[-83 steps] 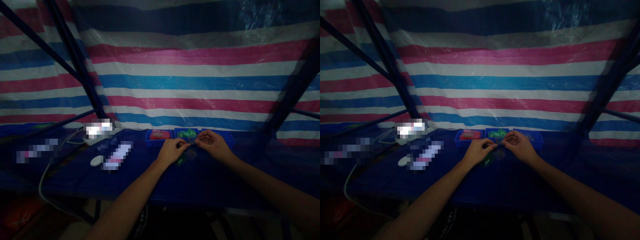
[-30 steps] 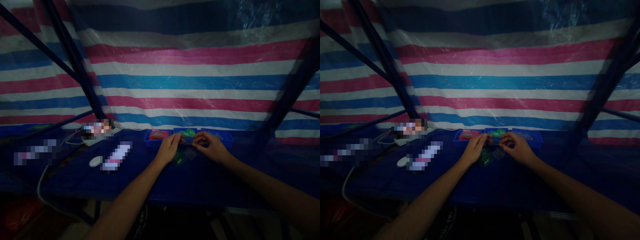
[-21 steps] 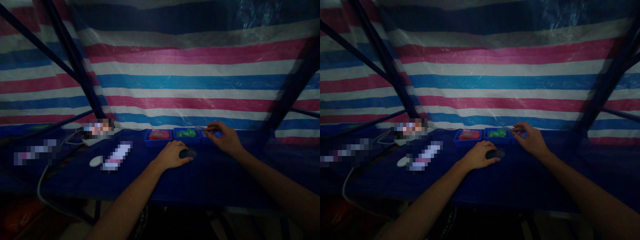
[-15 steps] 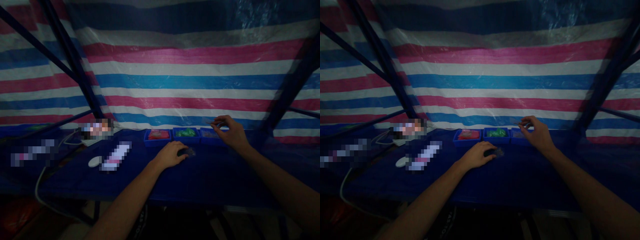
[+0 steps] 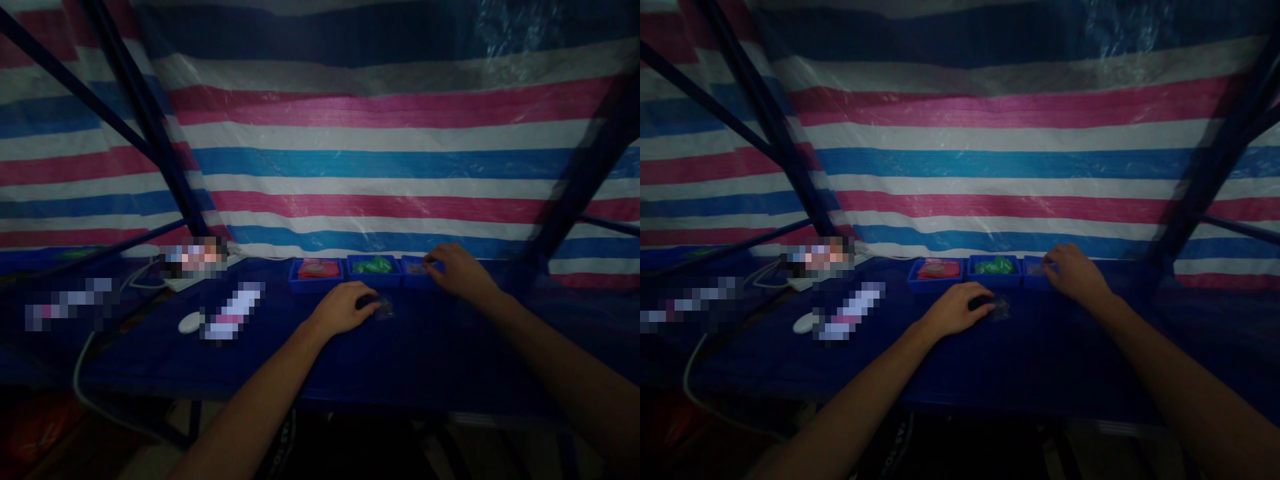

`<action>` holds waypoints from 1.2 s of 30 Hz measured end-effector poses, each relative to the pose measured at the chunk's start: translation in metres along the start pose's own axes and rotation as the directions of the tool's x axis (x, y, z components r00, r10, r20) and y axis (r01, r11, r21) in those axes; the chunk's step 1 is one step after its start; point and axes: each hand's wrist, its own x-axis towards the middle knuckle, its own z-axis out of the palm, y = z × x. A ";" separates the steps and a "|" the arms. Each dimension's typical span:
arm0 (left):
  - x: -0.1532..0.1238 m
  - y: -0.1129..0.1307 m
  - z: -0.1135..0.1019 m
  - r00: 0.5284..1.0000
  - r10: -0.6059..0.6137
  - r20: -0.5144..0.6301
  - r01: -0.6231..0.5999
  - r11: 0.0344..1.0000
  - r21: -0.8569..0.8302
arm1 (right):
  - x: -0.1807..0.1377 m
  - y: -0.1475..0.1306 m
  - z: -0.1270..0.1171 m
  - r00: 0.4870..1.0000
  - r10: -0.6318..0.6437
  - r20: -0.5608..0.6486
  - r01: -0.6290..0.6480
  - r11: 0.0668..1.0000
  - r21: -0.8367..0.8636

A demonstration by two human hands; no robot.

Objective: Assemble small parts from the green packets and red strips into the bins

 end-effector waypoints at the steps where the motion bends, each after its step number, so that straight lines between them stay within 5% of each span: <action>1: -0.001 0.003 -0.001 1.000 0.018 0.012 -0.018 1.000 -0.001 | -0.001 0.000 0.003 0.999 0.003 0.050 -0.004 1.000 0.016; 8: -0.001 0.005 0.001 0.992 0.070 0.102 -0.073 0.997 0.019 | -0.003 -0.013 0.008 0.992 0.038 0.119 -0.051 0.993 0.102; 15: 0.002 -0.002 0.004 0.996 0.047 0.074 -0.046 0.999 -0.023 | 0.001 0.000 0.009 0.990 0.023 0.138 -0.049 0.981 0.188; 24: 0.002 0.001 0.004 0.999 -0.020 -0.036 0.013 0.985 -0.173 | -0.001 0.024 0.020 0.992 0.121 -0.028 -0.121 0.993 0.007; 29: 0.005 0.003 0.001 0.987 -0.050 -0.154 0.009 0.967 -0.255 | 0.000 -0.011 0.010 0.983 0.092 -0.158 -0.065 0.983 0.169; 36: 0.008 0.007 -0.003 0.967 -0.149 -0.208 0.071 0.938 -0.341 | -0.010 -0.089 0.012 0.984 -0.012 0.177 -0.120 0.689 0.714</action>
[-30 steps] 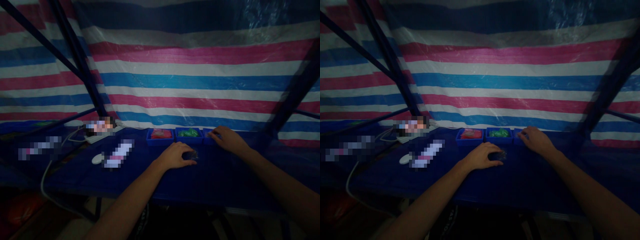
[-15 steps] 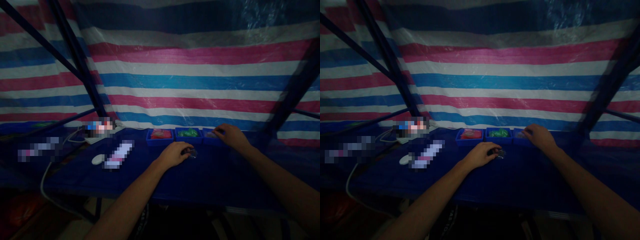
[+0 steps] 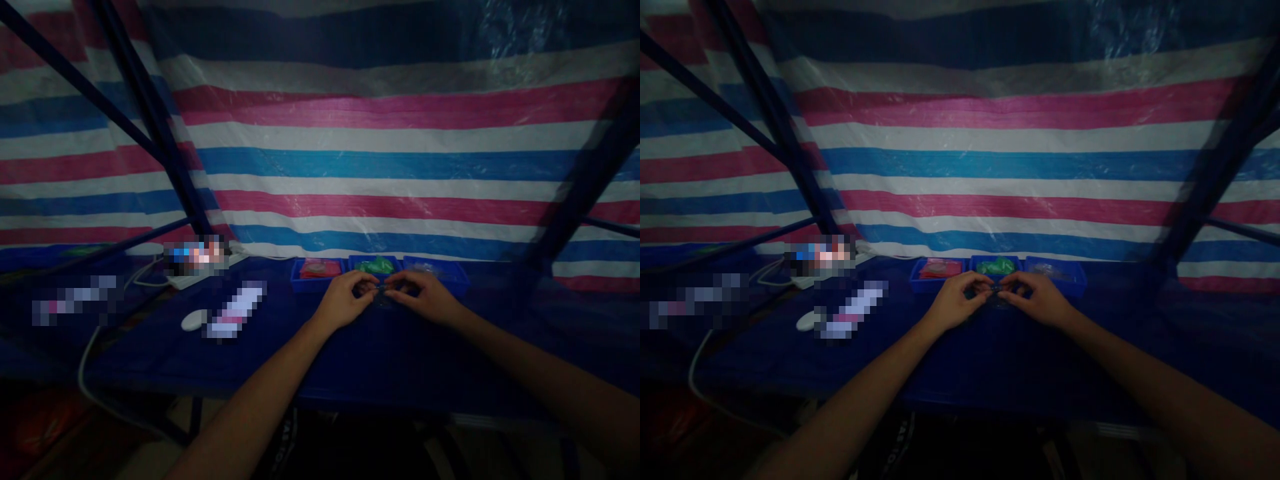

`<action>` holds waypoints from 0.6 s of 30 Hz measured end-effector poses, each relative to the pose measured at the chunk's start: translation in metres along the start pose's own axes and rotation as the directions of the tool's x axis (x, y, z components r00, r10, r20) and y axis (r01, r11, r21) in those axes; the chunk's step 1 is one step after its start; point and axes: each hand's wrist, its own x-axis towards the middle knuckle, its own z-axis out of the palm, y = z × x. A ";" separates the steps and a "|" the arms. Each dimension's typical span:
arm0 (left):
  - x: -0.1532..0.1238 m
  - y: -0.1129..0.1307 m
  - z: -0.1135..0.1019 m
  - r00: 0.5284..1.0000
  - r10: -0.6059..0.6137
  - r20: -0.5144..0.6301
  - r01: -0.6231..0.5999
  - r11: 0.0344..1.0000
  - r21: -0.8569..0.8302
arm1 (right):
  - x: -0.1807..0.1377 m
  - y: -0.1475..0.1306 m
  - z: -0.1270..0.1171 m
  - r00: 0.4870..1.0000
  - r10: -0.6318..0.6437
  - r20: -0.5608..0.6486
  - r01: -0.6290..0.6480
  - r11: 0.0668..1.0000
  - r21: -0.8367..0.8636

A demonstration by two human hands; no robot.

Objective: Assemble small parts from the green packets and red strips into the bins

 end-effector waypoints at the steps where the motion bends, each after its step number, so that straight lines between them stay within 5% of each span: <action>1: 0.000 0.000 0.000 1.000 -0.020 -0.001 0.020 1.000 -0.011 | -0.001 -0.002 0.006 1.000 0.013 0.005 -0.013 0.999 0.033; 12: -0.001 -0.004 0.004 0.993 -0.114 0.042 0.119 0.981 -0.151 | -0.002 0.004 0.018 0.994 0.110 -0.007 -0.104 0.955 0.278; 18: -0.003 -0.006 0.004 0.997 -0.054 0.050 0.060 0.991 -0.120 | -0.002 0.001 0.020 0.993 0.114 0.016 -0.112 0.922 0.371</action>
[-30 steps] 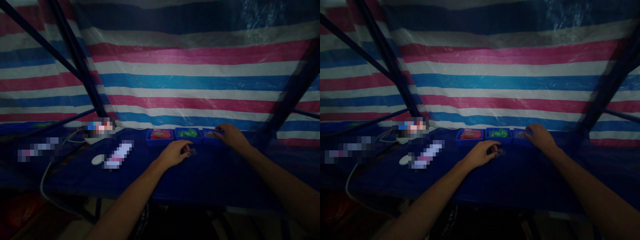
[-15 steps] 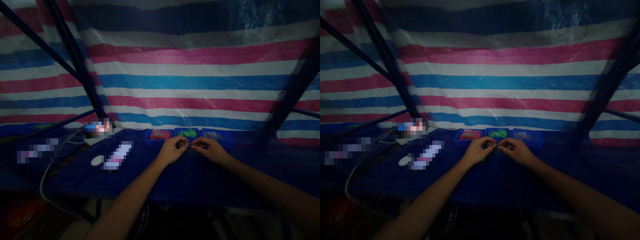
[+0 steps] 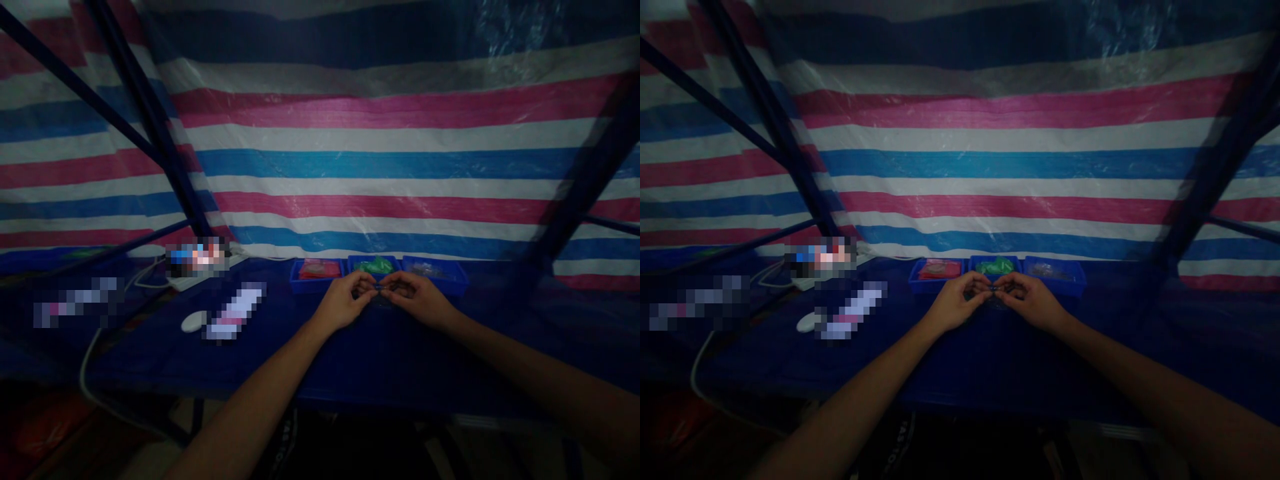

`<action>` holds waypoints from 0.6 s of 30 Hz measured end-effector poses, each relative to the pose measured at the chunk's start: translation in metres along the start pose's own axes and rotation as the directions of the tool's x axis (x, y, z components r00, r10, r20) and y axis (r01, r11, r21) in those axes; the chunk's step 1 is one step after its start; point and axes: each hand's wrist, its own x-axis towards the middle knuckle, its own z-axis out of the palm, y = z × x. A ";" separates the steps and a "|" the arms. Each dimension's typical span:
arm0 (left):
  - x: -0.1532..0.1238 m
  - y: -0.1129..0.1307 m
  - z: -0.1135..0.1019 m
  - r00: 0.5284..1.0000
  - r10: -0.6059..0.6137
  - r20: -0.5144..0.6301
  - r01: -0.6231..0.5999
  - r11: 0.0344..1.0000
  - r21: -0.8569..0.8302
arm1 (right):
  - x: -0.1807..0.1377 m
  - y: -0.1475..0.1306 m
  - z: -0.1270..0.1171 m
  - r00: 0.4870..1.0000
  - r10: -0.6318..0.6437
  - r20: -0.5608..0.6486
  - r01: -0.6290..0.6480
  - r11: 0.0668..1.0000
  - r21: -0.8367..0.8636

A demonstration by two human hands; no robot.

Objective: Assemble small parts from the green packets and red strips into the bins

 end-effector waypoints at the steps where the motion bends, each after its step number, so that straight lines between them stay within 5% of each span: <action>1: 0.000 0.000 0.001 1.000 0.011 -0.003 -0.011 1.000 0.004 | 0.000 0.000 0.000 1.000 0.000 0.002 0.000 1.000 0.007; 18: 0.002 0.000 -0.001 1.000 0.016 -0.008 -0.016 1.000 -0.009 | -0.001 -0.002 -0.002 1.000 0.024 0.014 -0.023 0.999 -0.036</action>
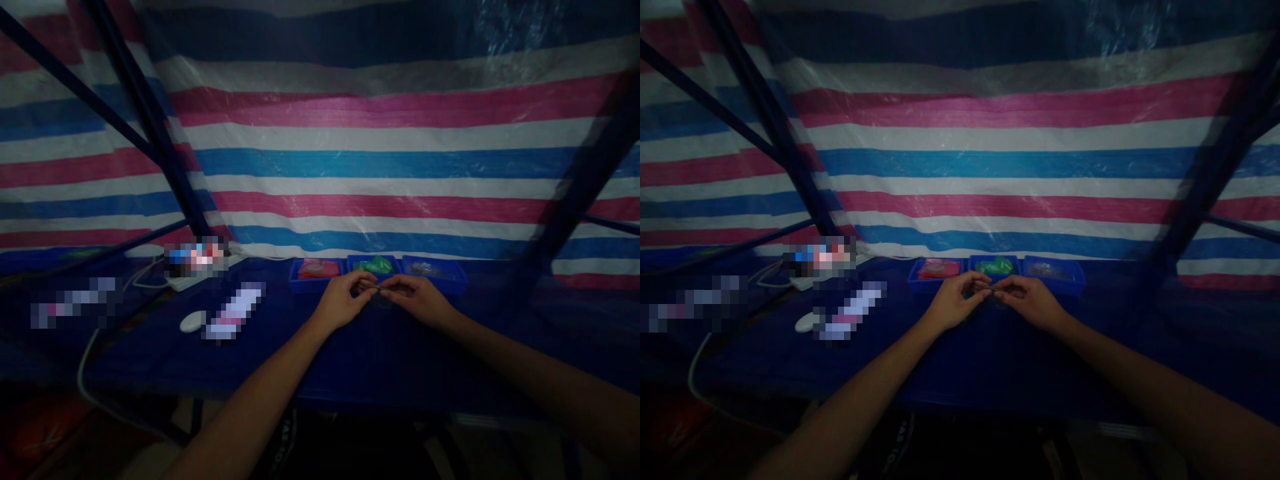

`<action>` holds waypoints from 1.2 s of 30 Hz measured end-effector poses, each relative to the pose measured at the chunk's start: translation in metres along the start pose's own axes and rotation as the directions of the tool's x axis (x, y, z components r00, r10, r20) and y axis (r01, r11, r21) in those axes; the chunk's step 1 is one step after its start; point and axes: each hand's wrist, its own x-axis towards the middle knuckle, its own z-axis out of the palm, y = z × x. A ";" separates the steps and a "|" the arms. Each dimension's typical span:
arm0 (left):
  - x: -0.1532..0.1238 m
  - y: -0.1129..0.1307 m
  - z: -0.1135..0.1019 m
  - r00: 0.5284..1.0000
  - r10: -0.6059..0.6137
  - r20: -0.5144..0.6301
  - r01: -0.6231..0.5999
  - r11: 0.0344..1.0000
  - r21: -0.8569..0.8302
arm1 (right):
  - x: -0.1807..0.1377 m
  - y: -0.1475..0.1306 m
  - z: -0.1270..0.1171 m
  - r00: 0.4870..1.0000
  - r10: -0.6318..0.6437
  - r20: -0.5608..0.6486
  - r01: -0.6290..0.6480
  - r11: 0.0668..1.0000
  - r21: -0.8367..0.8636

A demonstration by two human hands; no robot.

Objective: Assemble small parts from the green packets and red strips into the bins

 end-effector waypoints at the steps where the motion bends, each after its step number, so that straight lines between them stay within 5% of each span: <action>1: 0.000 0.001 0.000 1.000 -0.003 -0.002 0.003 1.000 0.008 | 0.000 -0.001 0.000 1.000 0.000 -0.001 0.000 1.000 -0.014; 12: 0.000 0.005 -0.004 0.999 0.025 -0.040 -0.021 0.995 0.094 | 0.001 0.000 0.002 0.997 0.063 -0.047 -0.058 0.993 0.106; 19: 0.000 0.002 -0.004 0.999 -0.028 0.016 0.029 0.996 -0.088 | 0.000 0.002 0.004 0.997 0.047 -0.057 -0.037 0.987 0.158; 29: 0.000 0.008 0.002 1.000 0.016 -0.007 -0.016 0.999 -0.046 | 0.001 0.000 0.006 0.998 0.052 -0.025 -0.045 0.968 0.246; 32: 0.000 0.009 0.003 0.992 0.074 -0.105 -0.072 0.997 0.020 | 0.003 -0.002 0.003 0.996 0.054 -0.072 -0.035 0.969 0.244; 36: -0.002 0.012 0.000 0.931 0.247 -0.270 -0.156 0.935 0.318 | 0.007 0.000 -0.002 0.970 0.047 -0.241 0.003 0.980 0.201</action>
